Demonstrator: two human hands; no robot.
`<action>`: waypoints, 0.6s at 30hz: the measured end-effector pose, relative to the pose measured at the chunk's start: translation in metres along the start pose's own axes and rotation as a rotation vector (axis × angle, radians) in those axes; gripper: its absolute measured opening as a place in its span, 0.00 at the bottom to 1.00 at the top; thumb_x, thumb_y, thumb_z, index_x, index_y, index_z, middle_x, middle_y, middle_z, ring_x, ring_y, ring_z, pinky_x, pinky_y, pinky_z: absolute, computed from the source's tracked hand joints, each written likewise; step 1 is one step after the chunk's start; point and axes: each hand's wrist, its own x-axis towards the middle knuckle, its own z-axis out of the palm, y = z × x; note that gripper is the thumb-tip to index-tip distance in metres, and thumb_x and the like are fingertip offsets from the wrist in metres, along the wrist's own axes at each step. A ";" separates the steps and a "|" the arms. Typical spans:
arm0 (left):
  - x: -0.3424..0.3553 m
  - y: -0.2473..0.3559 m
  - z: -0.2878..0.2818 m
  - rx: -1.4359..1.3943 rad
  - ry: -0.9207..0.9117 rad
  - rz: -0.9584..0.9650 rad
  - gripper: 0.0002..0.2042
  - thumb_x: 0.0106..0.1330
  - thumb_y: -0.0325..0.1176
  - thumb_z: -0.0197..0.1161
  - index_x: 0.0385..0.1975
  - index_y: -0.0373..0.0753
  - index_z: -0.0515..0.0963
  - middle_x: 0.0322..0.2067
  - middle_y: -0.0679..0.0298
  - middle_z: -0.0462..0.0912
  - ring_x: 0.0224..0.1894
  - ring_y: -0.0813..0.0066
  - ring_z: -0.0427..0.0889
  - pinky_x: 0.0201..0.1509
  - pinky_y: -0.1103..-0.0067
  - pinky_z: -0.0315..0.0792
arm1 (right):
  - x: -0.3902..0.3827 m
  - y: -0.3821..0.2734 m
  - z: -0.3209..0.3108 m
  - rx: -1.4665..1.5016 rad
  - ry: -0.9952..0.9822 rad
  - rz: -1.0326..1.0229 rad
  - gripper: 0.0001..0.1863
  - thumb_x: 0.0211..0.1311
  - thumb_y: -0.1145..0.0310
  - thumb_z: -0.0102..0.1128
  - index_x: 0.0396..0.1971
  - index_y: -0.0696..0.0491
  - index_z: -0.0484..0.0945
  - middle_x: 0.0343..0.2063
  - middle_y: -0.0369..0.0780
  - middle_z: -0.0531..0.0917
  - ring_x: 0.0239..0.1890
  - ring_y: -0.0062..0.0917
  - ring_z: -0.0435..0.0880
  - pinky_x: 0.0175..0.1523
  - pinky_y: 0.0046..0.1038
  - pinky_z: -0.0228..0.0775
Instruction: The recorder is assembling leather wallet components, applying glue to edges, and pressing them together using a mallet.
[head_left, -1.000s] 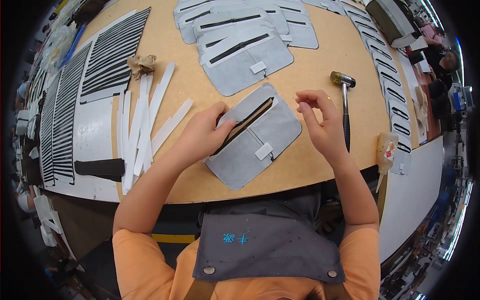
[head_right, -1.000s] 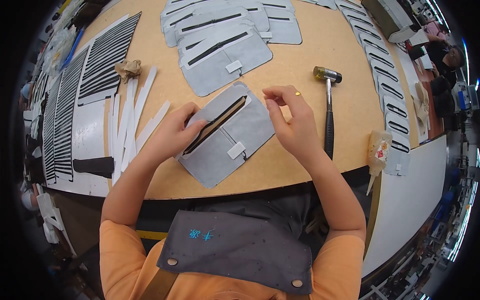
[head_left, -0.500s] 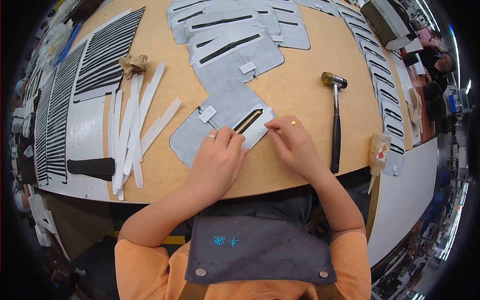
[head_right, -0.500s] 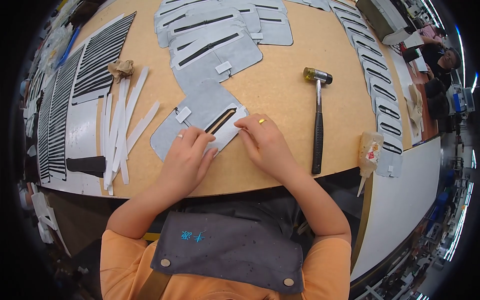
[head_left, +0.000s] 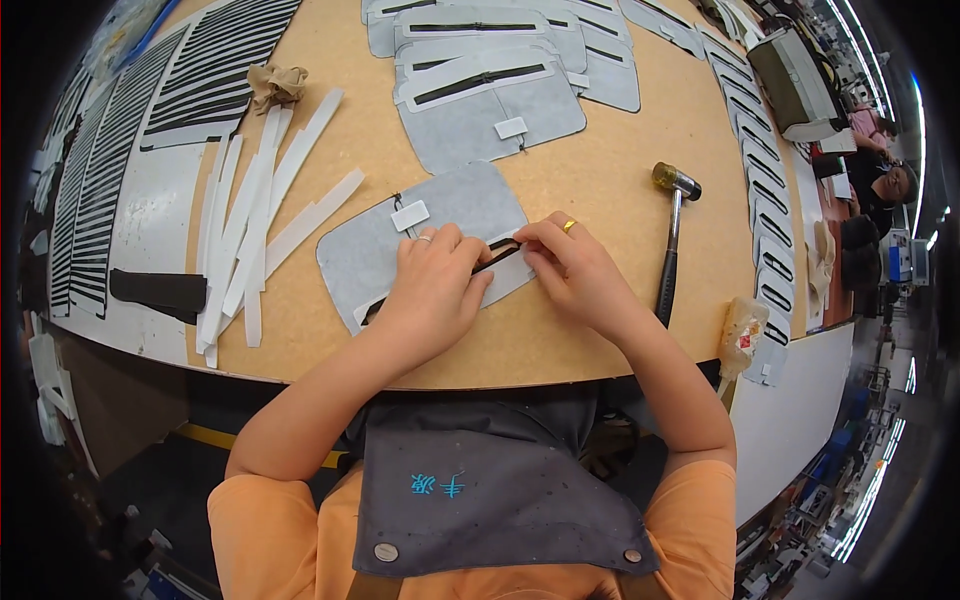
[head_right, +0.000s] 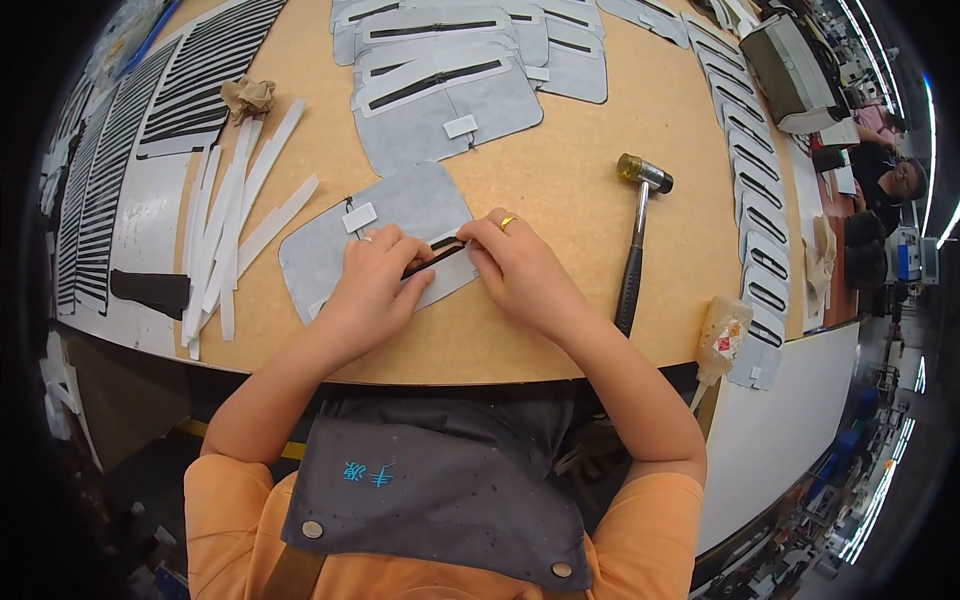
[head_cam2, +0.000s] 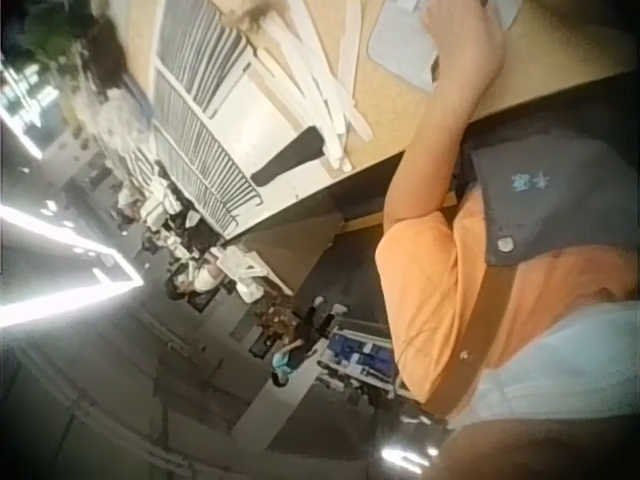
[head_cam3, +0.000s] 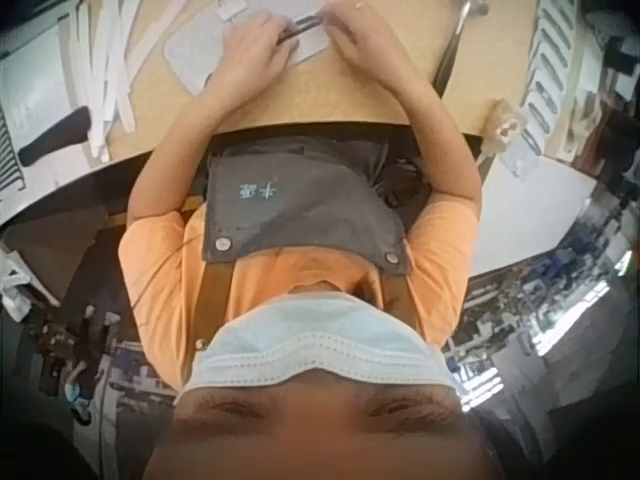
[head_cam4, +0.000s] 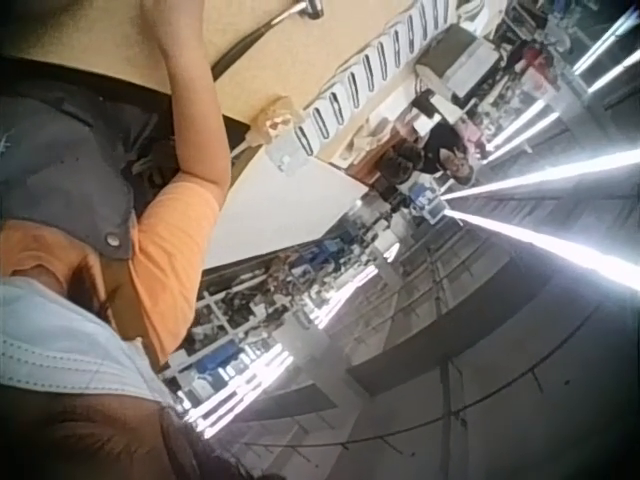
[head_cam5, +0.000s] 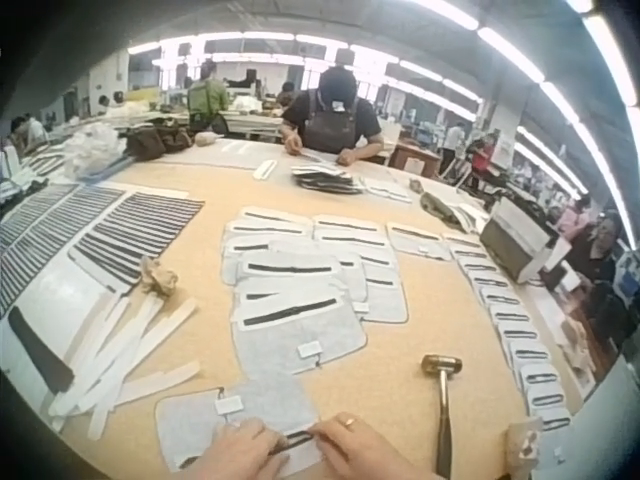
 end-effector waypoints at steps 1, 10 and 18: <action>0.000 0.000 0.006 -0.005 0.088 0.032 0.07 0.58 0.25 0.59 0.37 0.39 0.75 0.34 0.62 0.73 0.38 0.65 0.72 0.44 0.72 0.59 | 0.000 0.000 -0.001 -0.036 -0.013 -0.037 0.08 0.59 0.78 0.54 0.39 0.56 0.74 0.34 0.43 0.75 0.38 0.37 0.76 0.43 0.32 0.70; -0.008 0.004 0.020 0.369 0.187 0.251 0.15 0.53 0.25 0.57 0.42 0.39 0.78 0.32 0.68 0.73 0.37 0.71 0.72 0.41 0.75 0.60 | -0.003 0.010 -0.003 -0.225 -0.044 -0.246 0.11 0.51 0.80 0.56 0.36 0.57 0.76 0.33 0.42 0.74 0.38 0.34 0.76 0.43 0.31 0.71; -0.006 0.007 0.017 0.437 0.161 0.242 0.13 0.53 0.27 0.56 0.39 0.38 0.76 0.32 0.65 0.71 0.36 0.71 0.72 0.41 0.75 0.60 | -0.007 0.006 0.000 -0.406 0.053 -0.371 0.14 0.50 0.81 0.59 0.39 0.57 0.76 0.37 0.41 0.77 0.41 0.34 0.77 0.44 0.31 0.72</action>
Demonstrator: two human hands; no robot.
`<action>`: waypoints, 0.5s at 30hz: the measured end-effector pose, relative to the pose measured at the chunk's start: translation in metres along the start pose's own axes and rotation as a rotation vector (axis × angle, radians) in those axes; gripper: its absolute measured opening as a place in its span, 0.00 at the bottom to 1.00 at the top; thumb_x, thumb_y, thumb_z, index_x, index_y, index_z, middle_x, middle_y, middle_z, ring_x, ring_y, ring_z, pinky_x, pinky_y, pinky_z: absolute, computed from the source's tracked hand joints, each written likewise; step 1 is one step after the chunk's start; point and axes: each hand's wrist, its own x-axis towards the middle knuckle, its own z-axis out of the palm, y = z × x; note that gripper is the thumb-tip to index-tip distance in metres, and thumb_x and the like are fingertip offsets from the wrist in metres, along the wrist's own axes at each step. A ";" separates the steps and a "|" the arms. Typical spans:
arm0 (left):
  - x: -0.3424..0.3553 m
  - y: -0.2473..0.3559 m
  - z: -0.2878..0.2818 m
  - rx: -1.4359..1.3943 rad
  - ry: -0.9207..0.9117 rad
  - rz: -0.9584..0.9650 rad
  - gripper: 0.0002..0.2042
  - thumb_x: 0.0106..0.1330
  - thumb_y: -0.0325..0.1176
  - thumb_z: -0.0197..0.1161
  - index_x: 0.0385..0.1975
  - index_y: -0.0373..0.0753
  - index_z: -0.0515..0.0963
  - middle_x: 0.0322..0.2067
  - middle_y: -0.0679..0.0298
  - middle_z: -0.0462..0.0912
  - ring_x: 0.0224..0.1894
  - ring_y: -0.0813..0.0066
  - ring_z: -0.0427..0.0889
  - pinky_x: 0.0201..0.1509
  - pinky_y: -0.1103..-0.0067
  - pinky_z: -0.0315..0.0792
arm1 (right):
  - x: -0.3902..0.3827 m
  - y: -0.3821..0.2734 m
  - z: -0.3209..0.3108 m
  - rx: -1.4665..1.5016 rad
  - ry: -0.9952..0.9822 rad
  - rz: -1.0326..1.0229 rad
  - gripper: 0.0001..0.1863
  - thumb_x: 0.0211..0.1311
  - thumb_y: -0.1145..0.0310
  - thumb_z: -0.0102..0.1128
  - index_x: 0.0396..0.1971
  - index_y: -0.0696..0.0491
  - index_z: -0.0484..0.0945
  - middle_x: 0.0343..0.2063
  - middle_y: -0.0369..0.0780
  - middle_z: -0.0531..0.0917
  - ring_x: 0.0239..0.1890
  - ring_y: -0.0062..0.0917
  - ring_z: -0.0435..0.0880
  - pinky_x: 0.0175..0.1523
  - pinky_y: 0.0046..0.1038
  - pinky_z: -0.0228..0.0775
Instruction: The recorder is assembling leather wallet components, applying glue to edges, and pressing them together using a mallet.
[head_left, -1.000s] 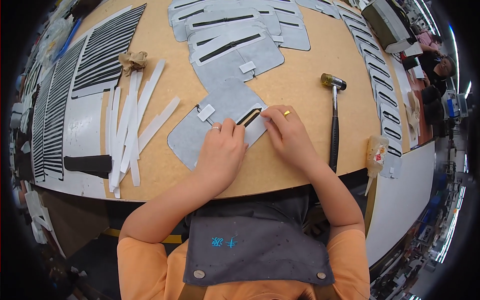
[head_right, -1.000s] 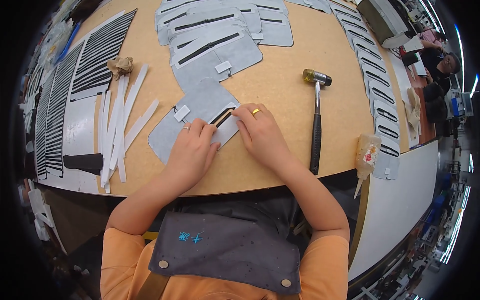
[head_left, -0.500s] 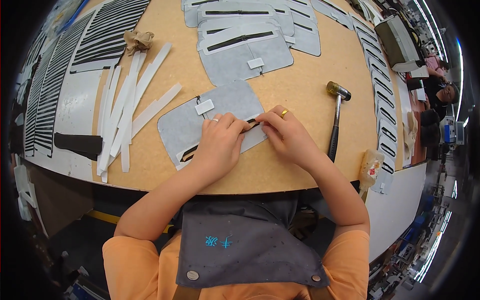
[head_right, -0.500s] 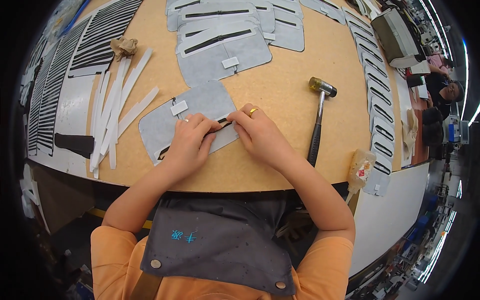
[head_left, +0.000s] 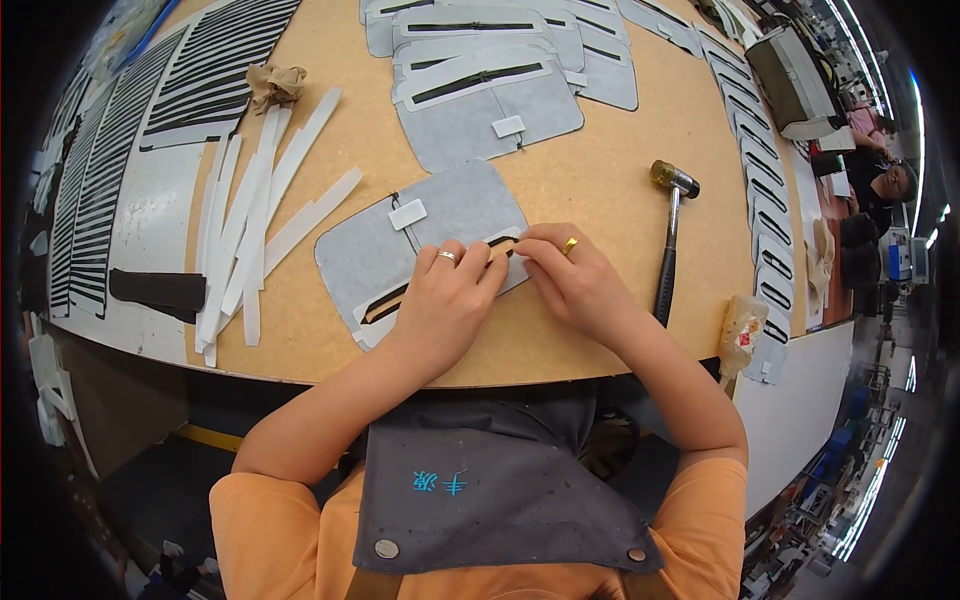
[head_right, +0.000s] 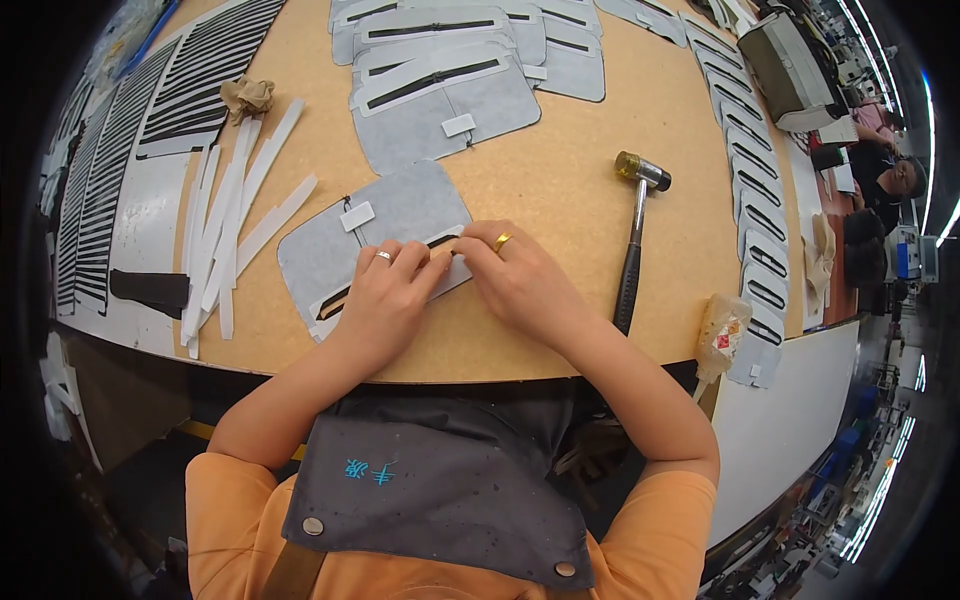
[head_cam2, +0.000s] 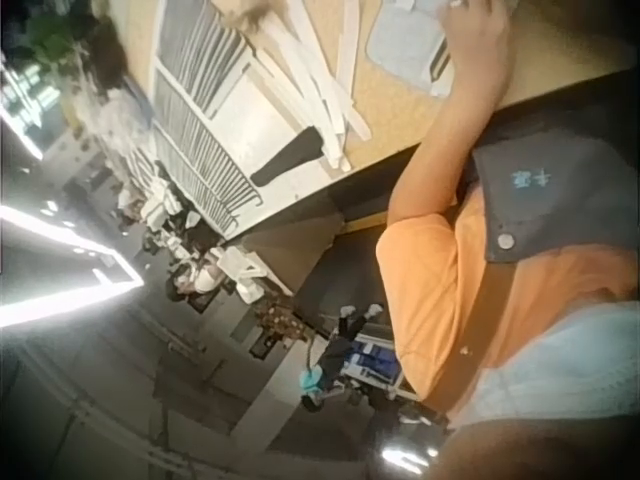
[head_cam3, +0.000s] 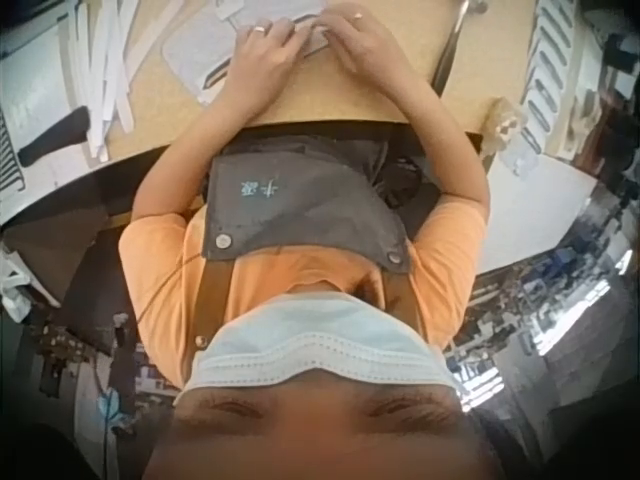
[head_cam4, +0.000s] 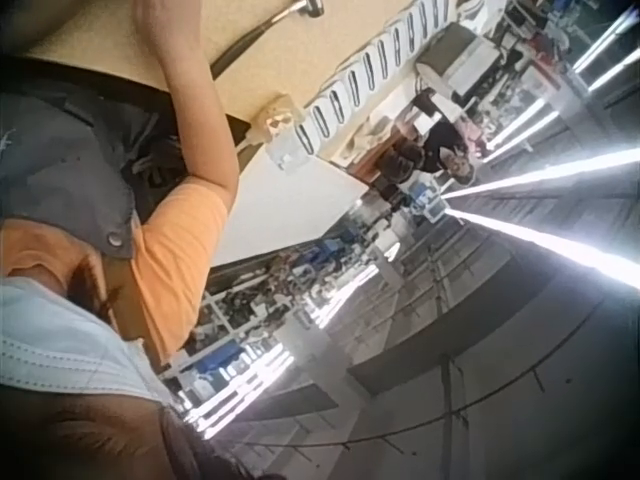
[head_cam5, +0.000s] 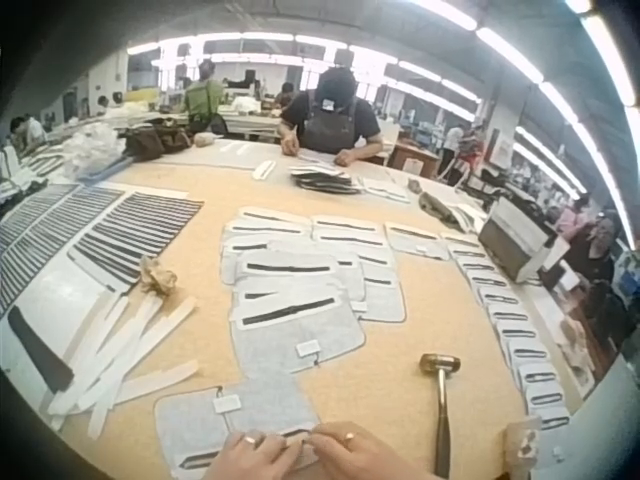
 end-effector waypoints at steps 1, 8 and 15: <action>0.000 -0.001 0.000 -0.026 0.000 -0.011 0.12 0.53 0.28 0.58 0.38 0.38 0.74 0.31 0.64 0.70 0.35 0.70 0.71 0.40 0.74 0.60 | 0.003 -0.008 0.004 0.112 0.012 0.019 0.14 0.52 0.80 0.59 0.41 0.56 0.75 0.38 0.42 0.77 0.42 0.35 0.77 0.45 0.32 0.73; -0.022 -0.008 -0.023 -0.343 -0.036 -0.253 0.11 0.57 0.26 0.61 0.40 0.38 0.75 0.34 0.62 0.74 0.38 0.66 0.73 0.42 0.71 0.61 | 0.001 -0.013 0.004 0.102 -0.018 0.066 0.15 0.56 0.75 0.59 0.45 0.56 0.73 0.41 0.43 0.79 0.44 0.37 0.78 0.46 0.32 0.73; -0.031 -0.003 -0.016 -0.100 0.036 -0.061 0.16 0.52 0.23 0.58 0.42 0.37 0.76 0.34 0.65 0.73 0.37 0.68 0.72 0.42 0.74 0.61 | 0.001 -0.015 0.002 -0.175 -0.060 -0.227 0.17 0.49 0.74 0.55 0.43 0.57 0.76 0.40 0.40 0.78 0.48 0.31 0.76 0.54 0.32 0.67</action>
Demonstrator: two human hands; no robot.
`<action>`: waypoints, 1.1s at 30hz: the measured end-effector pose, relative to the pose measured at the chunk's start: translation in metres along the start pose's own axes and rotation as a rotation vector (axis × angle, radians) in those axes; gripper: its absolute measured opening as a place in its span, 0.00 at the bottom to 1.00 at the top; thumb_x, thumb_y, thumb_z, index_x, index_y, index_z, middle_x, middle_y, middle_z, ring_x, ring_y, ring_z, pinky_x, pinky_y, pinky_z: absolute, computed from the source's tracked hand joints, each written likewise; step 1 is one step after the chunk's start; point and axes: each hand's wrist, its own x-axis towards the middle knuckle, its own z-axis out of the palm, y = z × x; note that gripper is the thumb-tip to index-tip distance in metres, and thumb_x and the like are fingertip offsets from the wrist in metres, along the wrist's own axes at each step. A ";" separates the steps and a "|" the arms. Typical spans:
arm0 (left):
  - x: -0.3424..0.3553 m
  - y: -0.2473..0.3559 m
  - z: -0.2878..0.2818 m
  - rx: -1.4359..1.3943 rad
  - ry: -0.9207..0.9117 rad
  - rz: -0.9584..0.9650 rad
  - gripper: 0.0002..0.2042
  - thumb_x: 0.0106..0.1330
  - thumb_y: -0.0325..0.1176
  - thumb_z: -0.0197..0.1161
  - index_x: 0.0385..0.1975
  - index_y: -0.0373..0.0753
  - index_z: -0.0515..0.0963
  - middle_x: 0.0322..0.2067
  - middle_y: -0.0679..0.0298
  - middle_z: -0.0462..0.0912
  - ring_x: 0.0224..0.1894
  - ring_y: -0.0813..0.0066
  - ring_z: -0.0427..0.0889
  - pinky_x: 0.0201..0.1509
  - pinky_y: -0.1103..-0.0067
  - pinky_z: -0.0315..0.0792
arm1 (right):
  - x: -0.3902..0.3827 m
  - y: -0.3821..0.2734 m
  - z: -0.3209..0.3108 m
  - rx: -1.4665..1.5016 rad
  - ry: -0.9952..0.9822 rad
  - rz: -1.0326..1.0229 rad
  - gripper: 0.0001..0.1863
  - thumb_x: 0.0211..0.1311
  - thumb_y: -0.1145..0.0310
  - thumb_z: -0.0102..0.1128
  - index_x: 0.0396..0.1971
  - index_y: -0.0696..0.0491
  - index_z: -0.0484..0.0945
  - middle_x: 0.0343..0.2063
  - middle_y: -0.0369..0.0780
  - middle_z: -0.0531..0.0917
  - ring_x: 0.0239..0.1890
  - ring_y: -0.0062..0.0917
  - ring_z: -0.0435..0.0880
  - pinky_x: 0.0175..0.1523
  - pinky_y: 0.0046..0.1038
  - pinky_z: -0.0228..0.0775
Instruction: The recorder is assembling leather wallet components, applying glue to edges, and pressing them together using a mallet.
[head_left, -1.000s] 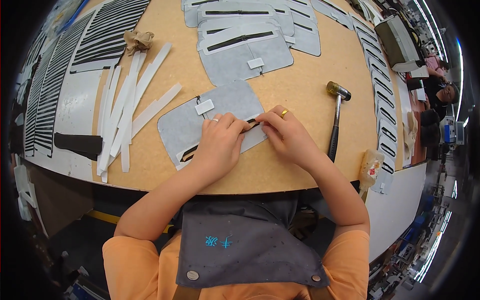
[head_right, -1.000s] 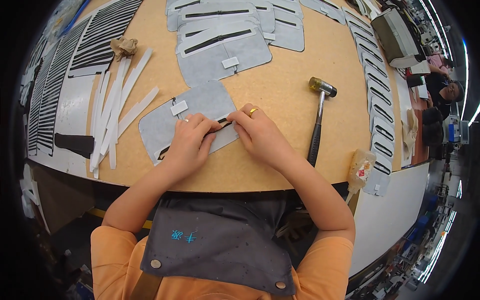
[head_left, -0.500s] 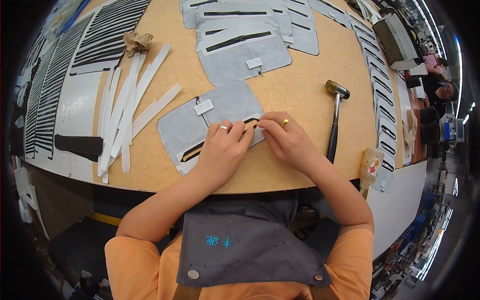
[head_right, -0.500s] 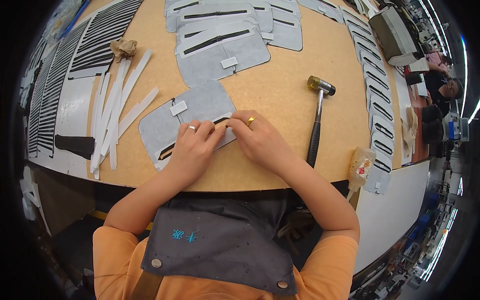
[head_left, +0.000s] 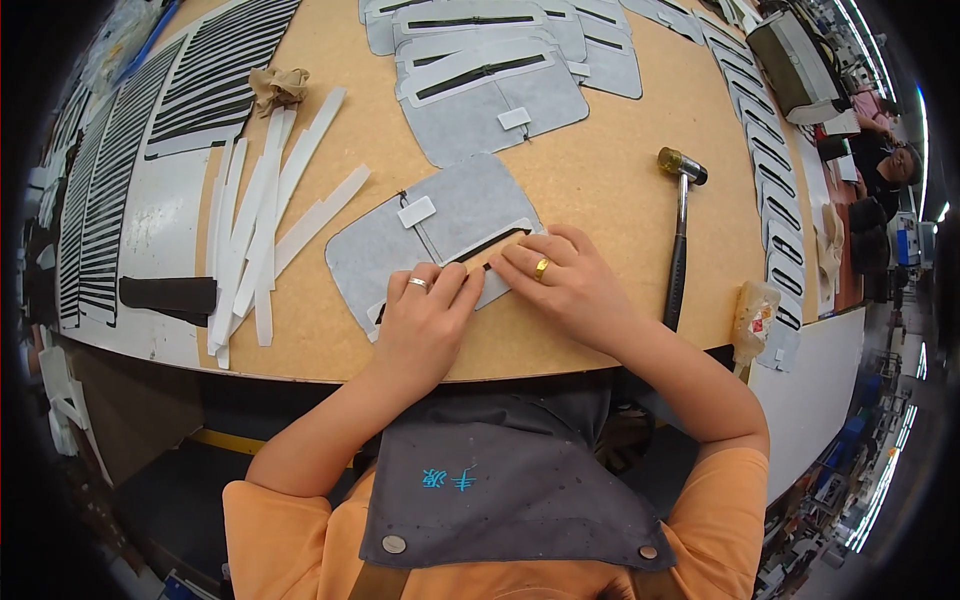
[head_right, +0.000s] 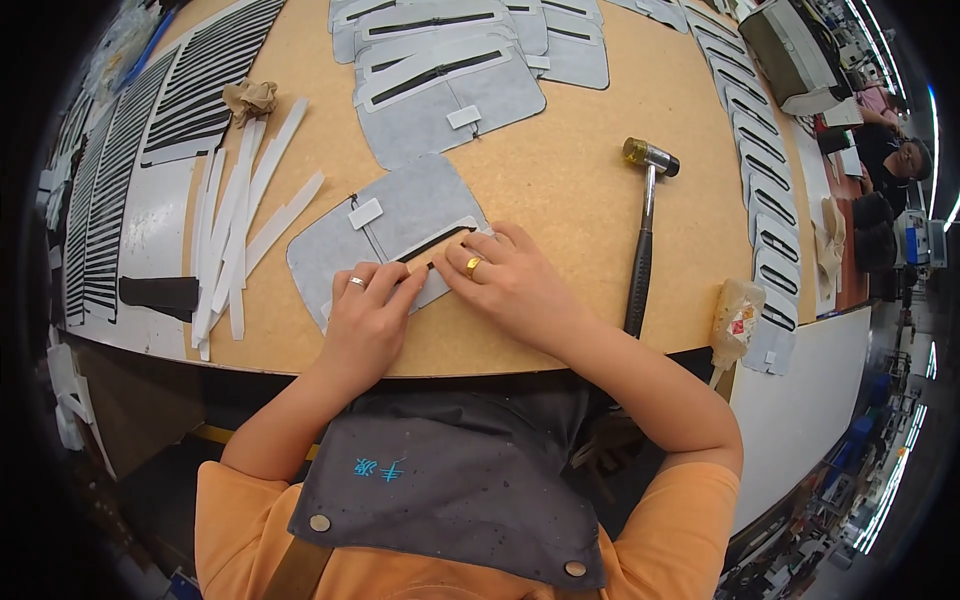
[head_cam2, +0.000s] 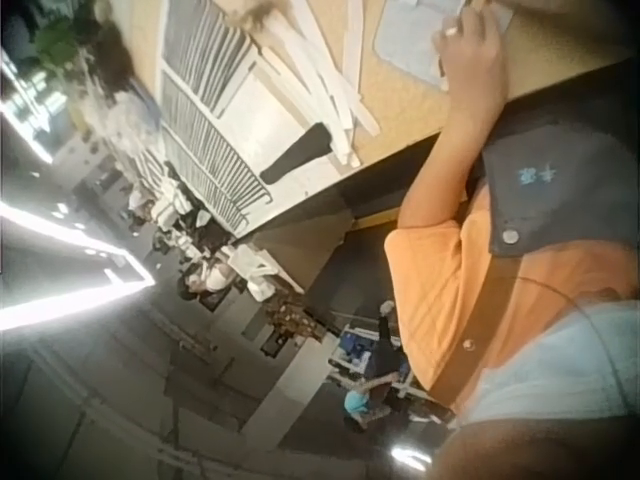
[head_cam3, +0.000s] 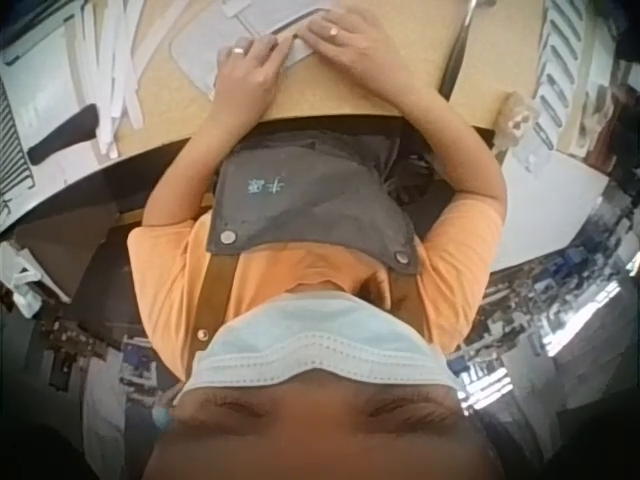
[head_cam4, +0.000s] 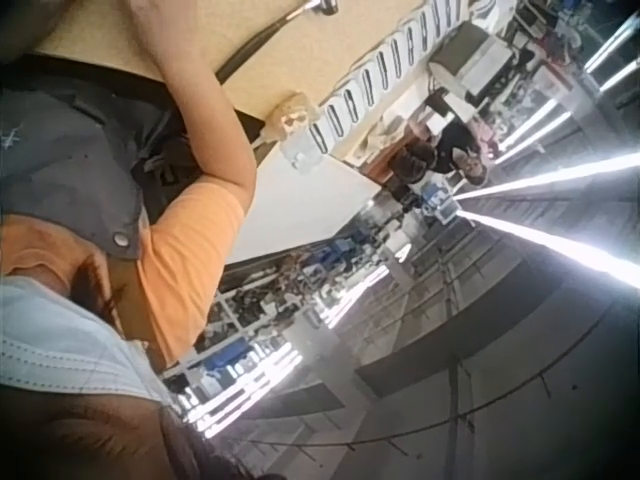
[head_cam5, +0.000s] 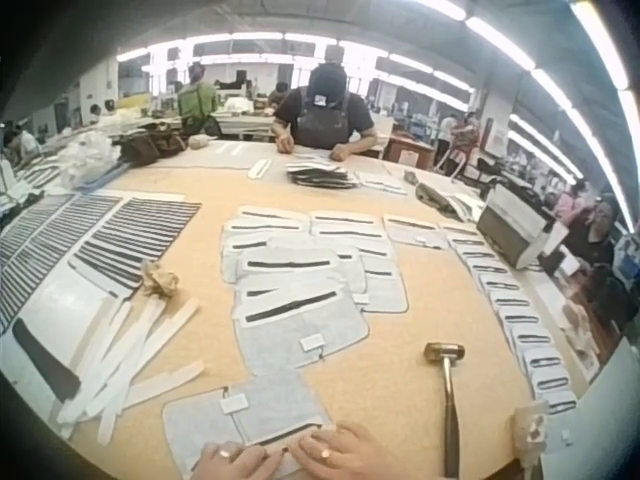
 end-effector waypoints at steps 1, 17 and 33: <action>0.000 0.000 -0.002 0.060 -0.017 0.036 0.16 0.51 0.23 0.57 0.43 0.36 0.76 0.34 0.65 0.73 0.37 0.69 0.72 0.42 0.74 0.61 | -0.004 0.005 -0.002 -0.066 -0.017 0.025 0.17 0.49 0.73 0.55 0.43 0.57 0.76 0.40 0.39 0.78 0.48 0.30 0.75 0.55 0.33 0.66; -0.020 -0.015 -0.022 -0.294 -0.065 -0.306 0.09 0.57 0.23 0.59 0.37 0.39 0.76 0.33 0.64 0.74 0.37 0.66 0.73 0.42 0.72 0.58 | 0.033 -0.014 0.010 0.490 -0.200 0.257 0.13 0.56 0.75 0.55 0.42 0.48 0.76 0.36 0.35 0.76 0.42 0.31 0.72 0.46 0.34 0.59; -0.020 -0.017 -0.021 -0.315 0.006 -0.277 0.11 0.56 0.21 0.59 0.38 0.41 0.79 0.31 0.66 0.74 0.36 0.70 0.73 0.40 0.73 0.57 | 0.044 -0.011 0.003 0.546 -0.364 0.296 0.14 0.53 0.78 0.56 0.39 0.47 0.78 0.31 0.34 0.75 0.39 0.31 0.70 0.49 0.32 0.58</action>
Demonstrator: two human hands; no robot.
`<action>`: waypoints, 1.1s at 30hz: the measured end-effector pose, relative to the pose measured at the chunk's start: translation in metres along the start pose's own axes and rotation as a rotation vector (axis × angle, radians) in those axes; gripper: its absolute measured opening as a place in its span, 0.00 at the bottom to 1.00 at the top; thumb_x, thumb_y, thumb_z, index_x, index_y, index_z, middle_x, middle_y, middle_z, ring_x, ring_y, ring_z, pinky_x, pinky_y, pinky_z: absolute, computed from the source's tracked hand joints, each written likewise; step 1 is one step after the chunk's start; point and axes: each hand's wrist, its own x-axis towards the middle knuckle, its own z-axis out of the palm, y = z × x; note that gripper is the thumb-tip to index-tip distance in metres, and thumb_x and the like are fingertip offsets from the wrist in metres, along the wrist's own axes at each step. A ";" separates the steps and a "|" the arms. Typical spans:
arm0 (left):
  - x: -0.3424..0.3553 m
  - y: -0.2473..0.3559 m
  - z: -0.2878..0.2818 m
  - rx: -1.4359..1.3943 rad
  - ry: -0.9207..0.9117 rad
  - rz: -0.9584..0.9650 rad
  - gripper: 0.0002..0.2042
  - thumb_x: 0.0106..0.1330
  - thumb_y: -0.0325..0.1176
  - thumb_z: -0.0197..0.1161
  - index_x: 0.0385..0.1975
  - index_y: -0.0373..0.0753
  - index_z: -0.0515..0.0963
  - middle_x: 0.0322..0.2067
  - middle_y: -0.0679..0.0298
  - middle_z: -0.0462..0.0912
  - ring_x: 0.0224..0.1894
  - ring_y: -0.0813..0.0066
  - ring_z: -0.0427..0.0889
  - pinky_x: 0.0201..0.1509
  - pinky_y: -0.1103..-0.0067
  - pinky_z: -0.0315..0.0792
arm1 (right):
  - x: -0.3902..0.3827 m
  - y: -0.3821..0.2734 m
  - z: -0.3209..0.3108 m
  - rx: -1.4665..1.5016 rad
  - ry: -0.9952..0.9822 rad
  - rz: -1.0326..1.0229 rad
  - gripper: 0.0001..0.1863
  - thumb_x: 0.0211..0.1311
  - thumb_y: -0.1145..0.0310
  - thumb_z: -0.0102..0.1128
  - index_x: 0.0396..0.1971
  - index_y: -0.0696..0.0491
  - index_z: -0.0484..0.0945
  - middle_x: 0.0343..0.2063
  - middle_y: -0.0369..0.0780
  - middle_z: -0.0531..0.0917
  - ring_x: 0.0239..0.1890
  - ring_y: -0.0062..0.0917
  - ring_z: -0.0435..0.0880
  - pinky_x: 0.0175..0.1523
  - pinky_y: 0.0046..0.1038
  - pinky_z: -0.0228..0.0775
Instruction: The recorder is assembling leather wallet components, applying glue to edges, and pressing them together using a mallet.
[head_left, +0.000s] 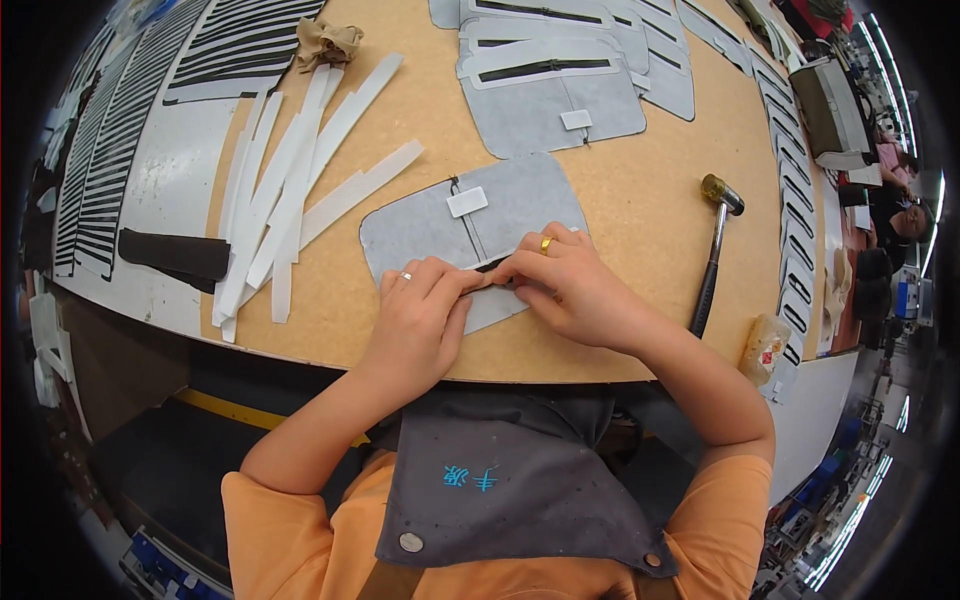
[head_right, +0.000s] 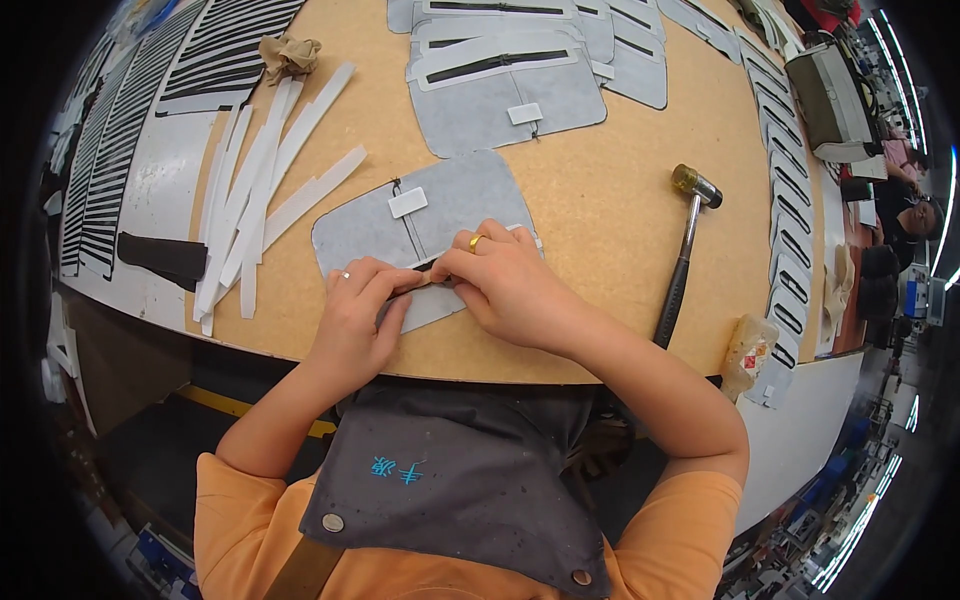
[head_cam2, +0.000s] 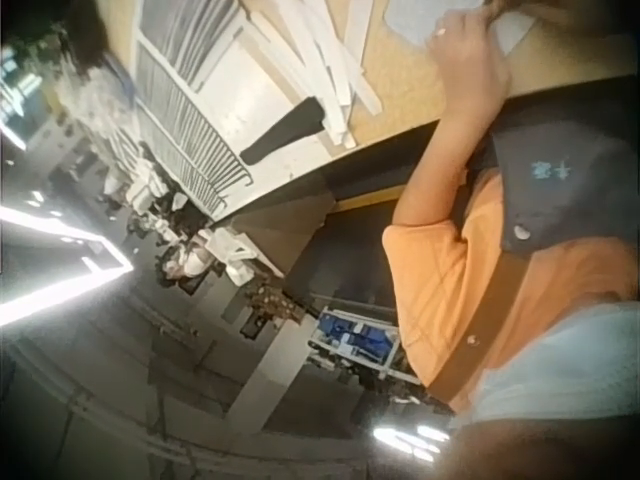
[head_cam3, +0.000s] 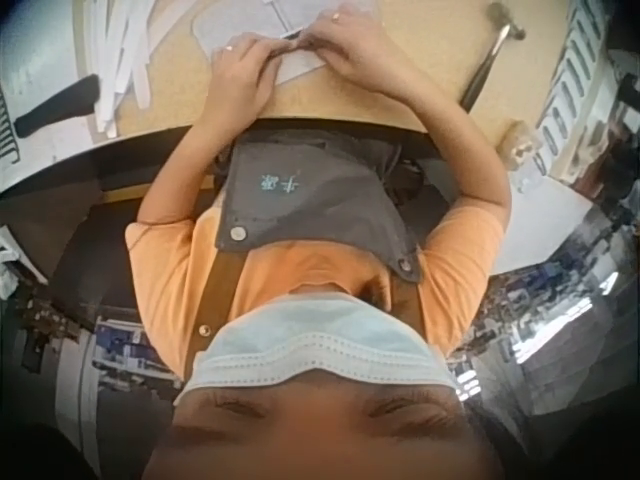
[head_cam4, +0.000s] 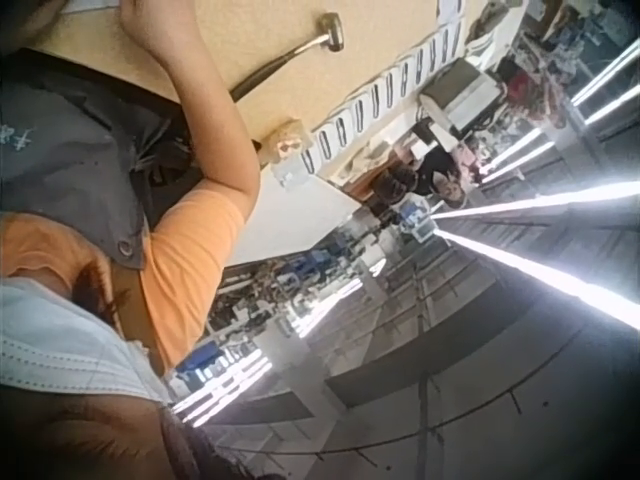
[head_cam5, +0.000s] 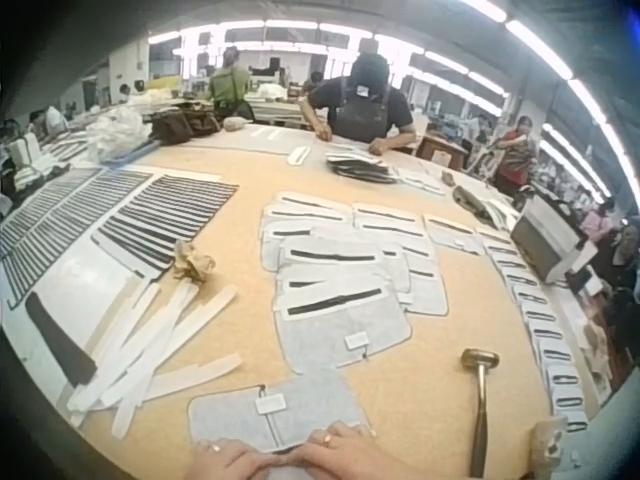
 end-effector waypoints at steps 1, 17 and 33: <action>0.001 0.000 -0.001 -0.042 -0.022 -0.037 0.10 0.56 0.21 0.59 0.38 0.40 0.78 0.31 0.66 0.74 0.36 0.70 0.73 0.40 0.73 0.57 | -0.001 0.001 0.002 0.000 0.032 -0.021 0.13 0.53 0.78 0.57 0.38 0.47 0.79 0.31 0.34 0.75 0.39 0.30 0.70 0.49 0.32 0.57; -0.002 -0.003 0.000 0.174 -0.053 0.168 0.11 0.53 0.21 0.58 0.37 0.41 0.77 0.33 0.68 0.74 0.36 0.70 0.71 0.41 0.73 0.57 | -0.018 -0.004 0.022 -0.521 0.241 -0.294 0.13 0.47 0.72 0.58 0.37 0.50 0.79 0.33 0.30 0.76 0.43 0.24 0.73 0.52 0.34 0.58; -0.004 -0.005 0.000 0.181 -0.081 0.194 0.16 0.51 0.20 0.59 0.42 0.40 0.78 0.32 0.66 0.73 0.34 0.67 0.70 0.37 0.72 0.60 | -0.035 0.003 0.009 -0.663 0.256 -0.264 0.22 0.44 0.74 0.63 0.45 0.50 0.77 0.40 0.34 0.77 0.43 0.27 0.75 0.53 0.32 0.60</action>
